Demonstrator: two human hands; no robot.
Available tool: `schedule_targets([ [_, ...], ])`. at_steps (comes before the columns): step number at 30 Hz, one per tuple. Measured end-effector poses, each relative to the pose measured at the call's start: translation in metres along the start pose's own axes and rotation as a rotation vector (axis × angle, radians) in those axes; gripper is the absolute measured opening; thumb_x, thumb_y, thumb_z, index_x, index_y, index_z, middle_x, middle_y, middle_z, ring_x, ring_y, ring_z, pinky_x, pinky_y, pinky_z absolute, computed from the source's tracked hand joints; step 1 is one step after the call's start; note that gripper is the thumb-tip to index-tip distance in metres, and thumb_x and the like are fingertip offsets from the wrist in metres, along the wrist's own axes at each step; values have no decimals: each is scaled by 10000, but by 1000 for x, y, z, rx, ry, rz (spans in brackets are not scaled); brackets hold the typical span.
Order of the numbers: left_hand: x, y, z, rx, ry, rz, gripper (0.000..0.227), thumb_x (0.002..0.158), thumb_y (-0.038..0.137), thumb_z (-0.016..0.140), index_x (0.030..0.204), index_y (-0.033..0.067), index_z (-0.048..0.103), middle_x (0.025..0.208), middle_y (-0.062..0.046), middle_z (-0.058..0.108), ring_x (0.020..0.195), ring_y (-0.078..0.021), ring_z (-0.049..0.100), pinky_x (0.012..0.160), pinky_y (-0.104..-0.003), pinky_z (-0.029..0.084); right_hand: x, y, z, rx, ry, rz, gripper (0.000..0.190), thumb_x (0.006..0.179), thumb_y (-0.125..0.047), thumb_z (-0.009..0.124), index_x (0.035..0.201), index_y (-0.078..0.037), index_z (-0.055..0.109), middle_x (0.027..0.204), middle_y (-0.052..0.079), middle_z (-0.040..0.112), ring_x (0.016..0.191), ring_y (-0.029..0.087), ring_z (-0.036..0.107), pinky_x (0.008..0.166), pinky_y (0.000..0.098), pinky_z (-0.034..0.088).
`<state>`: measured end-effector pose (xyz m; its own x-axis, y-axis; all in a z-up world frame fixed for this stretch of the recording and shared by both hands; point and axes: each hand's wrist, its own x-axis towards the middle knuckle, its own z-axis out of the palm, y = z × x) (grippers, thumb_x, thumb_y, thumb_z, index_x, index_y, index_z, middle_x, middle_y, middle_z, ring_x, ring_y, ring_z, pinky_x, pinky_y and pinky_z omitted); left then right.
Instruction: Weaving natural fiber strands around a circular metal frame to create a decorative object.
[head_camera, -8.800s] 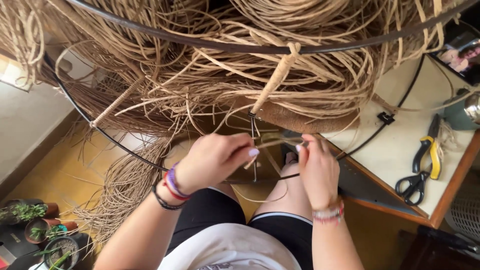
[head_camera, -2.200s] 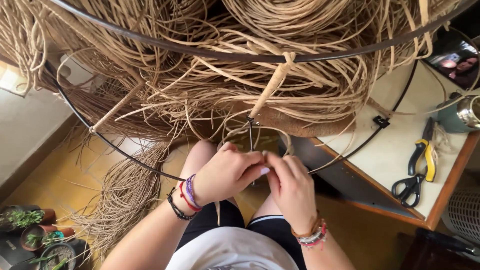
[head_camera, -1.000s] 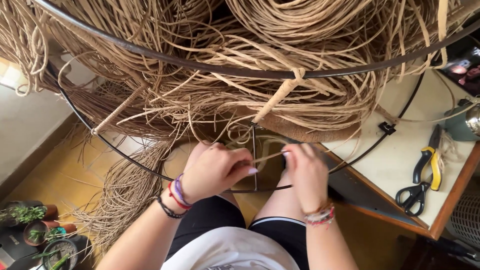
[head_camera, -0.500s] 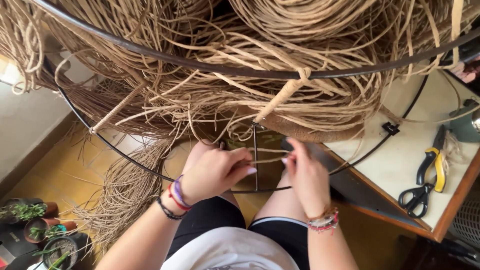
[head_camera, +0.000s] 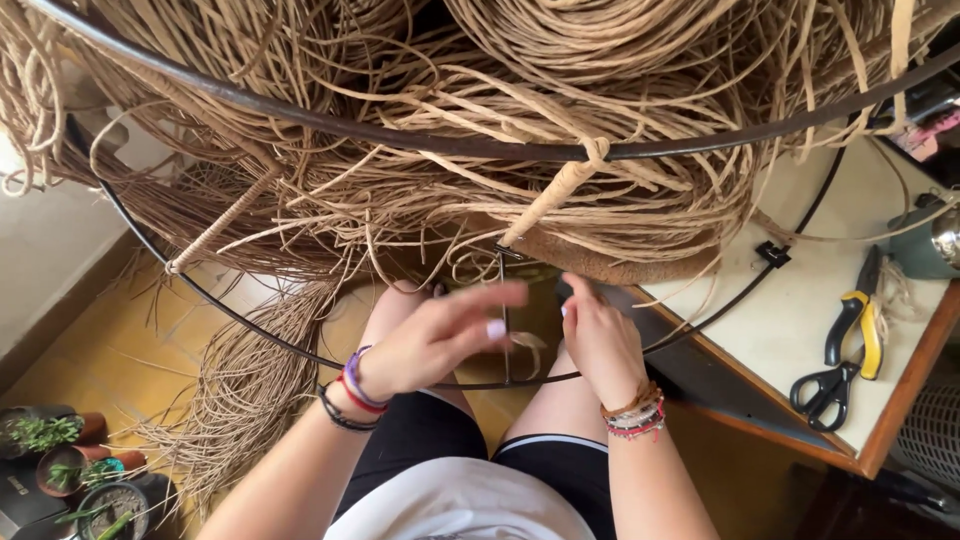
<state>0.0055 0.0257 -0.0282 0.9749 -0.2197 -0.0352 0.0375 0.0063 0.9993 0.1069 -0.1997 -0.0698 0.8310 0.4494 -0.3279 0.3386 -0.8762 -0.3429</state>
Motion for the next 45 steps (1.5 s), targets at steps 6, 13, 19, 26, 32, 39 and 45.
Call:
schedule_targets([
  [6, 45, -96, -1, 327, 458, -136, 453, 905, 100, 667, 1334, -18, 575, 1230, -274, 664, 1172, -437, 635, 1023, -504, 530, 16, -9, -4, 254, 266, -219, 368, 932, -256, 686, 1298, -236, 659, 997, 12, 777, 860, 333, 739, 770, 483, 595],
  [13, 82, -176, -27, 534, 318, -132, 535, 927, 183, 658, 1439, 143, 508, 1071, -171, 746, 1099, -372, 686, 949, -500, 551, 56, -12, 25, 302, 333, -252, 409, 876, -348, 769, 1278, -313, 706, 950, -37, 787, 814, 253, 756, 717, 414, 609],
  [19, 81, -135, -22, 797, 375, -212, 405, 933, 248, 641, 1312, 125, 571, 974, -195, 745, 1009, -407, 703, 895, -547, 564, 66, -11, 36, 461, 488, -339, 298, 839, -244, 812, 1132, -275, 766, 925, -15, 789, 768, 211, 758, 642, 335, 616],
  [26, 81, -137, -22, 976, 429, -277, 324, 927, 375, 617, 1193, 196, 573, 838, -36, 742, 911, -273, 742, 789, -440, 602, 43, -7, 23, 350, 612, -384, 165, 852, -211, 817, 1006, -166, 778, 829, 33, 759, 725, 249, 739, 603, 354, 605],
  [32, 84, -115, -21, 893, 411, -275, 177, 945, 336, 616, 1028, 192, 676, 800, -31, 750, 889, -284, 743, 754, -435, 609, -51, 38, -18, 328, 557, -76, 234, 797, -194, 814, 1022, -151, 770, 824, 56, 755, 771, 271, 732, 704, 397, 586],
  [39, 81, -104, -14, 972, 586, -106, 187, 887, 229, 623, 953, 177, 790, 813, -69, 754, 684, -340, 678, 608, -432, 549, -67, 176, -31, 52, 896, 290, 152, 1036, -81, 753, 1075, 66, 753, 800, 103, 692, 639, 187, 599, 552, 281, 466],
  [45, 77, -103, -6, 1032, 695, -91, 161, 909, 273, 650, 925, 182, 781, 725, -75, 727, 575, -328, 655, 506, -423, 520, -58, 198, -22, -83, 626, 547, 469, 1119, -456, 714, 1197, 4, 677, 739, 118, 715, 662, 314, 704, 651, 399, 566],
])
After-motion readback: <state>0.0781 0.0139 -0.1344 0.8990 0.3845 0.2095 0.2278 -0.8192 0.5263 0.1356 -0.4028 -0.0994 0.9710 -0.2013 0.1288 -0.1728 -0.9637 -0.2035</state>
